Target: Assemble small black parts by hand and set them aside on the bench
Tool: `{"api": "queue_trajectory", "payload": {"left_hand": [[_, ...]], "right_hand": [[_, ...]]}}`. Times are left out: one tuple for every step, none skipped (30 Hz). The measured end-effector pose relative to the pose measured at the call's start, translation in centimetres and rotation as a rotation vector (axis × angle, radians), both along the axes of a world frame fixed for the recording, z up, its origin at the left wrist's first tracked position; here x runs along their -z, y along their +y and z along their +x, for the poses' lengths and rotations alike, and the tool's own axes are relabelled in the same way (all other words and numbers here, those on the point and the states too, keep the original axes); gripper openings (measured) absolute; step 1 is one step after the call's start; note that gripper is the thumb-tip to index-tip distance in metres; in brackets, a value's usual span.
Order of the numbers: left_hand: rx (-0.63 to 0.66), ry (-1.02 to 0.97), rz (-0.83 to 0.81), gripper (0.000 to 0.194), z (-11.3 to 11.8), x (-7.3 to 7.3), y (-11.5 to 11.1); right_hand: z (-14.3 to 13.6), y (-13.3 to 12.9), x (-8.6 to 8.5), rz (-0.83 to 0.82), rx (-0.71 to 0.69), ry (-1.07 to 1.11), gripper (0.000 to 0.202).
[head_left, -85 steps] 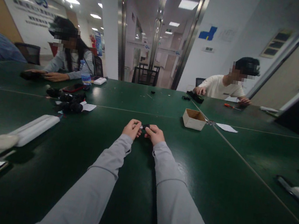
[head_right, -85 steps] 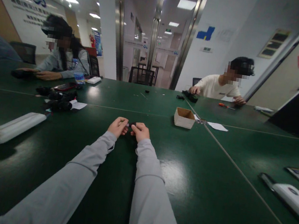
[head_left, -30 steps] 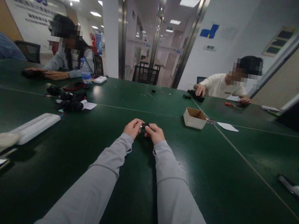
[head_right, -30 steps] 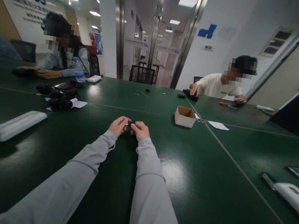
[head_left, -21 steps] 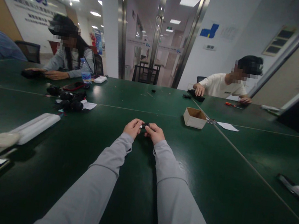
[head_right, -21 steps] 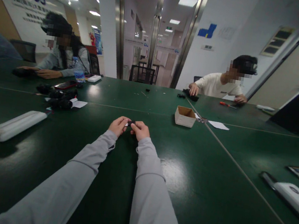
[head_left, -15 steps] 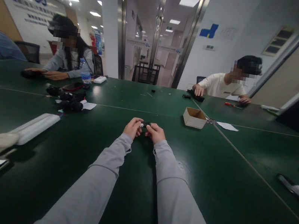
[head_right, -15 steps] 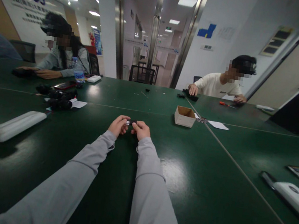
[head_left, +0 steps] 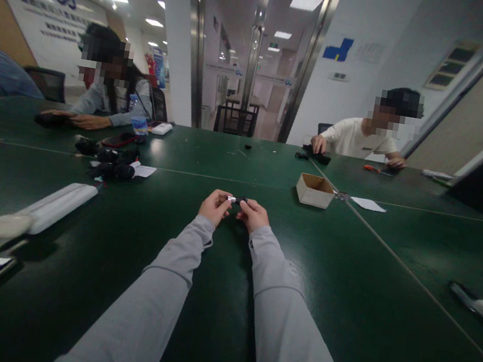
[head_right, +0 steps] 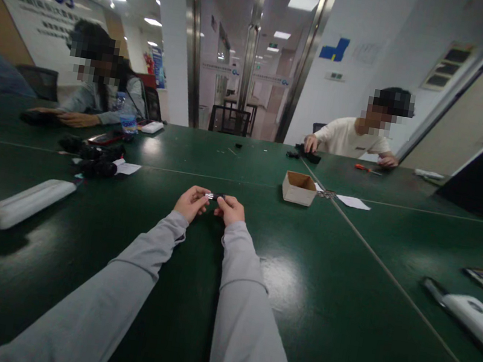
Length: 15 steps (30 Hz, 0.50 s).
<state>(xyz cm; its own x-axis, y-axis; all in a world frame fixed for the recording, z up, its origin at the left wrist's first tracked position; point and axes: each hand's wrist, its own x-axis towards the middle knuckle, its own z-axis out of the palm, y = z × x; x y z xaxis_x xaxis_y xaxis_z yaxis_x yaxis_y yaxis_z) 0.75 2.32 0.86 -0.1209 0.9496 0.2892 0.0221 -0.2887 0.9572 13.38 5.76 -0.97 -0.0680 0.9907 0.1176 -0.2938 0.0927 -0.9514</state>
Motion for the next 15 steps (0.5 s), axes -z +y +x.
{"api": "queue_trajectory", "payload": {"left_hand": [[0.0,0.0,0.003,0.028,0.0,0.1,0.0],[-0.002,-0.001,0.007,0.028,0.0,0.1,0.0],[-0.005,-0.002,0.012,0.028,0.0,0.2,0.1],[-0.008,-0.004,0.018,0.029,0.0,0.2,0.1],[-0.01,-0.007,0.024,0.029,0.0,0.3,0.1],[-0.011,-0.009,0.032,0.029,0.1,0.3,0.1],[-0.011,-0.012,0.04,0.03,0.1,0.3,0.2],[-0.013,-0.013,0.047,0.03,0.1,0.3,0.2],[-0.015,-0.014,0.053,0.03,0.1,0.3,0.2],[-0.017,-0.014,0.057,0.03,0.1,0.3,0.2],[-0.016,-0.012,0.06,0.03,0.1,0.3,0.2],[-0.013,-0.006,0.062,0.03,0.0,0.3,0.2],[-0.006,0.006,0.065,0.03,0.0,0.2,0.1],[0.006,0.027,0.073,0.031,-0.1,0.2,0.1],[0.021,0.053,0.087,0.033,-0.1,0.1,0.1]], "right_hand": [[0.0,0.0,0.0,-0.006,-0.003,0.007,0.028],[0.0,0.0,0.0,-0.011,-0.007,0.016,0.028],[0.0,0.0,0.0,-0.014,-0.011,0.024,0.027],[0.0,0.0,0.0,-0.014,-0.018,0.033,0.027],[0.0,0.0,-0.1,-0.014,-0.025,0.042,0.027],[0.0,-0.1,-0.1,-0.014,-0.032,0.049,0.027],[0.0,-0.1,-0.2,-0.016,-0.037,0.056,0.027],[0.0,-0.2,-0.2,-0.02,-0.039,0.062,0.026],[0.0,-0.2,-0.3,-0.027,-0.04,0.069,0.025],[0.0,-0.3,-0.5,-0.038,-0.04,0.078,0.024],[0.0,-0.4,-0.6,-0.052,-0.041,0.091,0.022],[0.0,-0.6,-0.8,-0.07,-0.045,0.107,0.021],[0.0,-0.7,-1.0,-0.09,-0.049,0.127,0.019],[0.0,-0.9,-1.2,-0.111,-0.054,0.149,0.018],[0.0,-1.1,-1.5,-0.133,-0.06,0.17,0.016]]}}
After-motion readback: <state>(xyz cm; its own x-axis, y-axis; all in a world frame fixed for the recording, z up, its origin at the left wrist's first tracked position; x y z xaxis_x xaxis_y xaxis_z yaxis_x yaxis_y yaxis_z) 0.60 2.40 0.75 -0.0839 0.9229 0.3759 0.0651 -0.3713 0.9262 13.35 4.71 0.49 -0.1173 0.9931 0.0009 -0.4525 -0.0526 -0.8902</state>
